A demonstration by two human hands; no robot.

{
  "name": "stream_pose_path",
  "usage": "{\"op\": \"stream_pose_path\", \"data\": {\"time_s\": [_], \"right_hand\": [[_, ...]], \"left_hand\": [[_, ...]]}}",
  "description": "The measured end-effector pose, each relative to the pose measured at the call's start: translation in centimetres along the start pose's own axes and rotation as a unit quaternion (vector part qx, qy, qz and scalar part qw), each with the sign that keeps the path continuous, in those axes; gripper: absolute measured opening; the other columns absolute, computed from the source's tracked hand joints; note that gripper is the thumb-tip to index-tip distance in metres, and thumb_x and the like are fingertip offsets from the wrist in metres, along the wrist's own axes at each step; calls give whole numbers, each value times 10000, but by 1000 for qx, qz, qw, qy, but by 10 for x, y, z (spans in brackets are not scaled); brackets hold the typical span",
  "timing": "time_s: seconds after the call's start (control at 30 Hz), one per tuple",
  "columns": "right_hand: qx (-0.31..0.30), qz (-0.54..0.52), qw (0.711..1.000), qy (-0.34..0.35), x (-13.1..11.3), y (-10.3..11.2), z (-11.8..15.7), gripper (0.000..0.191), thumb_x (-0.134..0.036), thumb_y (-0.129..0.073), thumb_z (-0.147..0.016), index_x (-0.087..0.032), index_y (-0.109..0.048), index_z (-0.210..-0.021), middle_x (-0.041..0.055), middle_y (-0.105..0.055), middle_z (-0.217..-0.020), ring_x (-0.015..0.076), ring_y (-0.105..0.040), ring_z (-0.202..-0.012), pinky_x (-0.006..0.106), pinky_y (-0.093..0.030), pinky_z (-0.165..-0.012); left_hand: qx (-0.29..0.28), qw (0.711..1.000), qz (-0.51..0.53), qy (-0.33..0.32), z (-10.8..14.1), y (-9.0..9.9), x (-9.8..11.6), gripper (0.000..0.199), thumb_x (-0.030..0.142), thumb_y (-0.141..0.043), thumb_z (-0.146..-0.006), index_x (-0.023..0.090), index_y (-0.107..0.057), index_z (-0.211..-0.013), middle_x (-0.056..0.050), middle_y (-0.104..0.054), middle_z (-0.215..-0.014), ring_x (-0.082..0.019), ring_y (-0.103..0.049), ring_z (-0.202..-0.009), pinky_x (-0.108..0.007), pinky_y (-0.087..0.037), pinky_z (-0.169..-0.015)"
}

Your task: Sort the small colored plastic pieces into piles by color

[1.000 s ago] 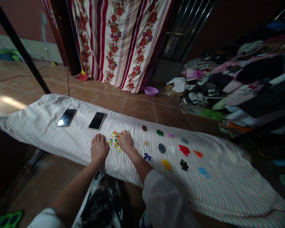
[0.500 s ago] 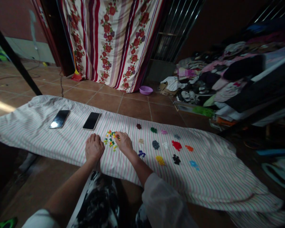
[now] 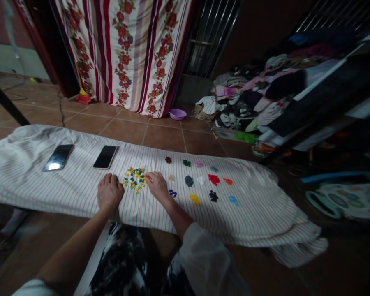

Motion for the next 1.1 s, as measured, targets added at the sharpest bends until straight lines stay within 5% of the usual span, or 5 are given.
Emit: {"op": "stream_pose_path", "data": {"time_s": [0.37,0.83,1.1], "right_hand": [[63,13,997,-40,47,44,29,225,-239,-511,-957,-239,-708,-1067,45,-703,-1022,175,-601,-989,286,-432,-901],[231,-13,952,-201,192,159,99,230,-222,-505,-811,-182,-701,-925,79,-707,-909,187,-632,-799,301,-494,-788],[235,39,904,-354,272,209,139,269,-225,-516,-820,-200,-725,-988,67,-741,-951,183,-659,-859,261,-465,-780]], "left_hand": [[-3,1000,-2,-13,0,5,3,322,238,-407,-836,134,-613,-1060,-177,-613,-1202,-296,-539,-1178,-438,-409,-1019],[-38,999,-19,-18,0,2,6,300,255,-403,-841,131,-604,-1025,-181,-622,-1168,-302,-564,-1148,-418,-432,-986],[-39,998,-28,-38,0,9,13,274,238,-398,-844,121,-604,-983,-192,-618,-1137,-309,-584,-1077,-430,-460,-931]]}}
Point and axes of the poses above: each hand's wrist, its own z-axis away from the middle knuckle, its own y-axis out of the back of the hand, x = y × z, the point moved 9 cm from there along -z, towards the middle knuckle
